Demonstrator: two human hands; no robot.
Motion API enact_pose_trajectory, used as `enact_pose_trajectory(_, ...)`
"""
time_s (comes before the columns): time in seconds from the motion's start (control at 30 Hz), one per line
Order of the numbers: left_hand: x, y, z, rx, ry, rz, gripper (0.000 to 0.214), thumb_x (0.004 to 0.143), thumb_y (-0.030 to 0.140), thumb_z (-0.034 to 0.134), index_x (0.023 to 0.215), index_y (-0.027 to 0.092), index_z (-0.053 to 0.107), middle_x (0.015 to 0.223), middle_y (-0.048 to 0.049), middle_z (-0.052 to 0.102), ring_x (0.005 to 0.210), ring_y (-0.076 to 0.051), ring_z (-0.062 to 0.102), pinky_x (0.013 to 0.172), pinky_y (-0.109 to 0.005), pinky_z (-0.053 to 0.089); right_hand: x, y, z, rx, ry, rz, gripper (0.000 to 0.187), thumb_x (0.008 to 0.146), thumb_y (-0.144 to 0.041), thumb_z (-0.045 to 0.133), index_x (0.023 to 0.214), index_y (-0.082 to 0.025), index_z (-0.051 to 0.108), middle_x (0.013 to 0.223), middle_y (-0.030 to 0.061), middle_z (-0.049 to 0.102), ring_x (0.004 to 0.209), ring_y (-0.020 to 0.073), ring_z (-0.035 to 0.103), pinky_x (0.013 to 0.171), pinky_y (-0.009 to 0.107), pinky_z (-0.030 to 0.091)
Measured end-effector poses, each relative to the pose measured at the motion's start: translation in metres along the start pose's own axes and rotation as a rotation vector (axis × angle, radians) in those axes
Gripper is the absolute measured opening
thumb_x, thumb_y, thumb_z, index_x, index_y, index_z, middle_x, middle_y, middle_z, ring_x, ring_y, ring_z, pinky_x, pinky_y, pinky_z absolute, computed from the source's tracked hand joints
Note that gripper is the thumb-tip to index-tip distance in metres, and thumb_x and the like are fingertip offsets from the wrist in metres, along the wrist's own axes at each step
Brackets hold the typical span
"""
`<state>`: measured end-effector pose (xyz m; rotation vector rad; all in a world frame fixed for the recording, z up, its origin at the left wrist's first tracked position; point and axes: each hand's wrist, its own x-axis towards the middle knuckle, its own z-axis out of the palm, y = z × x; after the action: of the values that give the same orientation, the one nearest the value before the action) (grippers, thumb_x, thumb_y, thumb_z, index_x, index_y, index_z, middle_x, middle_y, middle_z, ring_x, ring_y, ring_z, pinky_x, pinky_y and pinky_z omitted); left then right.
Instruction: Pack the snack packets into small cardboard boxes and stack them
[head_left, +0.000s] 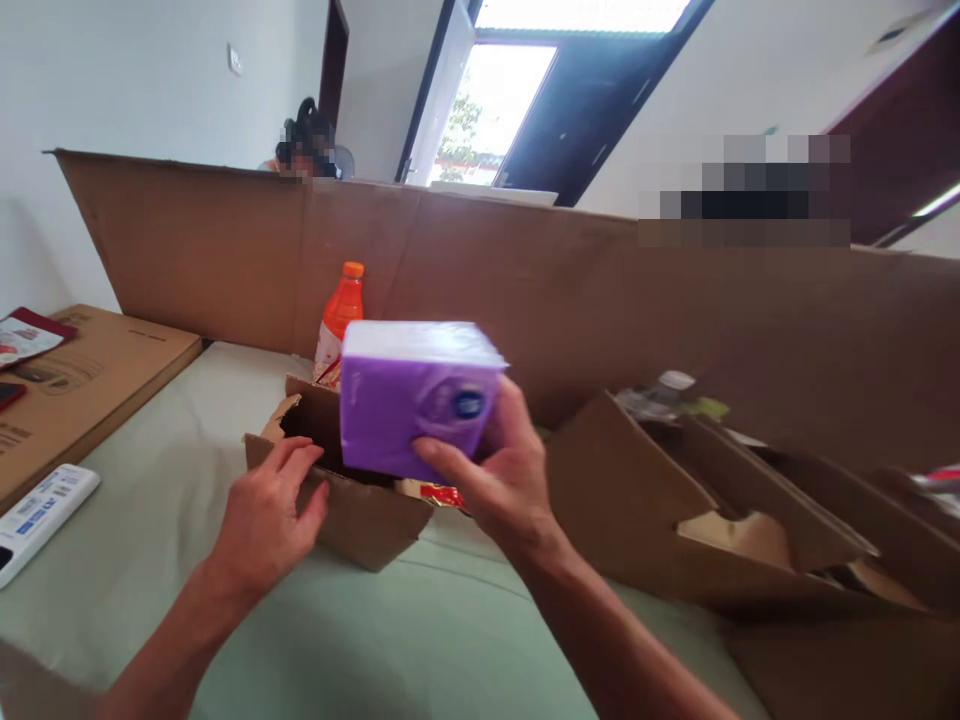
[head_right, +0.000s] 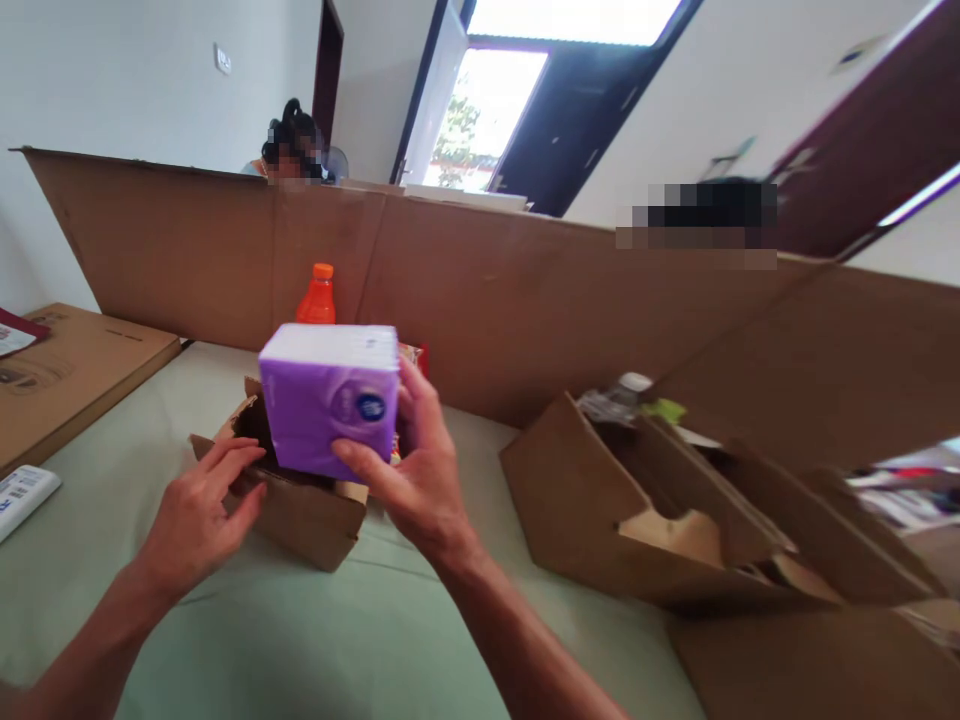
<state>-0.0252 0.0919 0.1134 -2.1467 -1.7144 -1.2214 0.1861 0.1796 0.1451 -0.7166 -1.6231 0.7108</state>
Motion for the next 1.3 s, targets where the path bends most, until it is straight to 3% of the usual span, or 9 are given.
enact_pose_trajectory(0.1,-0.005,-0.003,0.004,0.032,-0.032,-0.066,0.020,0.085,0.014,0.057,0.103,0.020,0.065,0.134,-0.0150,0.064,0.090,-0.024,0.075,0.067,-0.034,0.063,0.004,0.021,0.006,-0.178,-0.234,0.036,0.079,0.076,-0.046,0.078,0.145,-0.026,0.045,0.137,0.0118,0.062,0.119,0.0313,0.062,0.098,0.051,0.052)
enact_pose_trajectory(0.33,-0.012,-0.002,0.012,0.029,0.013,-0.092,0.018,0.085,0.014,0.056,0.100,0.022,0.063,0.155,-0.0162,0.043,0.112,-0.028,0.070,0.075,-0.035,0.063,0.023,0.019,0.019,-0.662,-0.729,0.013,0.067,0.075,-0.032,0.071,0.140,-0.022,0.057,0.132,0.0117,0.068,0.116,0.0339,0.065,0.097,0.047,0.050)
enact_pose_trajectory(0.5,-0.016,-0.002,0.016,0.007,0.030,-0.098,0.021,0.086,0.013,0.055,0.104,0.023,0.062,0.156,-0.0170,0.041,0.112,-0.029,0.069,0.078,-0.037,0.064,0.037,0.010,0.036,-0.822,-0.836,-0.044,0.057,0.076,-0.033,0.069,0.131,-0.019,0.063,0.118,0.0121,0.072,0.104,0.0335,0.067,0.086,0.042,0.052)
enact_pose_trajectory(0.73,-0.018,-0.002,0.016,0.007,0.032,-0.055,0.022,0.087,0.013,0.055,0.106,0.023,0.060,0.154,-0.0173,0.043,0.120,-0.030,0.066,0.083,-0.037,0.063,0.031,0.028,0.049,-0.806,-0.992,-0.026,0.063,0.080,-0.029,0.068,0.140,-0.016,0.055,0.126,0.0161,0.068,0.112,0.0347,0.065,0.090,0.043,0.050)
enact_pose_trajectory(0.9,-0.020,-0.005,0.015,-0.002,-0.017,-0.052,0.024,0.085,0.013,0.057,0.107,0.023,0.060,0.154,-0.0179,0.044,0.100,-0.024,0.073,0.075,-0.034,0.063,0.022,0.041,0.062,-0.809,-1.151,0.038,0.060,0.080,-0.026,0.069,0.138,-0.018,0.055,0.120,0.0158,0.072,0.100,0.0323,0.071,0.078,0.038,0.052)
enact_pose_trajectory(1.0,-0.022,-0.005,0.013,-0.009,-0.038,-0.041,0.023,0.087,0.014,0.056,0.107,0.022,0.061,0.154,-0.0180,0.045,0.094,-0.023,0.074,0.074,-0.035,0.064,0.022,0.035,0.063,-0.859,-1.166,0.030,0.060,0.082,-0.028,0.069,0.139,-0.018,0.056,0.119,0.0159,0.073,0.102,0.0338,0.071,0.080,0.039,0.053)
enact_pose_trajectory(1.1,-0.022,-0.005,0.009,-0.017,-0.021,-0.033,0.027,0.089,0.016,0.055,0.114,0.023,0.059,0.152,-0.0176,0.047,0.104,-0.025,0.072,0.077,-0.034,0.064,0.023,0.026,0.055,-0.813,-1.067,-0.021,0.045,0.084,-0.027,0.066,0.129,-0.020,0.065,0.120,0.0134,0.073,0.107,0.0333,0.069,0.087,0.042,0.054)
enact_pose_trajectory(1.2,-0.023,-0.007,0.004,-0.035,0.086,-0.042,0.032,0.092,0.016,0.054,0.123,0.023,0.056,0.148,-0.0169,0.050,0.111,-0.025,0.069,0.082,-0.034,0.063,0.018,0.020,0.035,-0.686,-0.794,-0.043,0.037,0.088,-0.030,0.063,0.124,-0.021,0.069,0.124,0.0108,0.072,0.113,0.0314,0.068,0.096,0.047,0.052)
enact_pose_trajectory(1.3,-0.025,-0.013,-0.004,-0.068,0.247,-0.106,0.031,0.093,0.017,0.057,0.124,0.022,0.056,0.146,-0.0161,0.050,0.087,-0.016,0.071,0.074,-0.031,0.061,0.003,0.016,0.007,-0.536,-0.453,-0.057,0.028,0.092,-0.036,0.060,0.112,-0.022,0.073,0.117,0.0087,0.075,0.110,0.0289,0.069,0.097,0.048,0.053)
